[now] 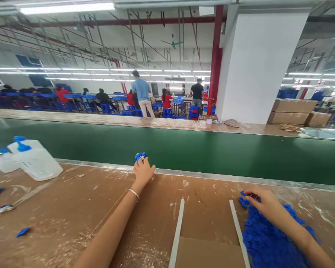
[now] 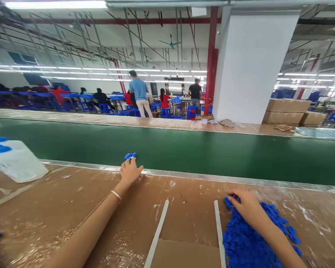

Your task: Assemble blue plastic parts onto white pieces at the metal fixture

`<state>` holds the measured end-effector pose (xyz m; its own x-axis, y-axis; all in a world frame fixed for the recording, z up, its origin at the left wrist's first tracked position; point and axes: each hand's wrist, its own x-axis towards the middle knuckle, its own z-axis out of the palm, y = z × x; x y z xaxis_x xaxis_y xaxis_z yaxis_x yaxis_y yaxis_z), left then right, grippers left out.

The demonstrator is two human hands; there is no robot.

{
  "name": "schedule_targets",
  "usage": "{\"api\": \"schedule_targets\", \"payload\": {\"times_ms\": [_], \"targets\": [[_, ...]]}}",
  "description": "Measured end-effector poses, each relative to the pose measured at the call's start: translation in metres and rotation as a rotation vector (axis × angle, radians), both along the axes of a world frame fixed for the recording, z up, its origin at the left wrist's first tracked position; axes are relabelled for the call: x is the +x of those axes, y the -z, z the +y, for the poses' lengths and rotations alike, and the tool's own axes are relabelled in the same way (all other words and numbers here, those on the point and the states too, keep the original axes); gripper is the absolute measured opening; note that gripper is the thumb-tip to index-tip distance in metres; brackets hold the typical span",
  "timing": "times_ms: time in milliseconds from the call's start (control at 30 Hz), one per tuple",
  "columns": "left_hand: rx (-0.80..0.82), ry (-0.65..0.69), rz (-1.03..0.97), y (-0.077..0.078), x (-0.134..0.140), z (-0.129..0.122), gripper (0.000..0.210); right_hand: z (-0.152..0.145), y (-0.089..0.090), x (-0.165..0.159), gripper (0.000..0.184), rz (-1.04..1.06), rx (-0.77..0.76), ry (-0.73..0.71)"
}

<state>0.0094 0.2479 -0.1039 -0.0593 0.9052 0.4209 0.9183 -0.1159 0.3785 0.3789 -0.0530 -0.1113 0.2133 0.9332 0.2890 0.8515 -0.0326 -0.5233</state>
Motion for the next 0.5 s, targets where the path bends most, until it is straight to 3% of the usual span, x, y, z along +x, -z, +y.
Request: {"api": "schedule_targets", "payload": {"times_ms": [133, 233, 367, 500], "targets": [[-0.012, -0.050, 0.025, 0.028, -0.023, 0.024, 0.062, 0.000, 0.045, 0.005, 0.039, -0.086, -0.003, -0.020], [-0.030, -0.032, 0.070, 0.033, -0.027, 0.044, 0.067, 0.005, 0.066, 0.011, 0.043, -0.289, 0.068, -0.062], [-0.085, 0.009, 0.122, 0.039, -0.026, 0.075, 0.075, 0.018, 0.094, 0.025, 0.042, -0.596, 0.304, -0.157], [-0.124, 0.015, 0.138, 0.043, -0.028, 0.095, 0.075, 0.026, 0.113, 0.042, 0.036, -0.743, 0.415, -0.213]]}}
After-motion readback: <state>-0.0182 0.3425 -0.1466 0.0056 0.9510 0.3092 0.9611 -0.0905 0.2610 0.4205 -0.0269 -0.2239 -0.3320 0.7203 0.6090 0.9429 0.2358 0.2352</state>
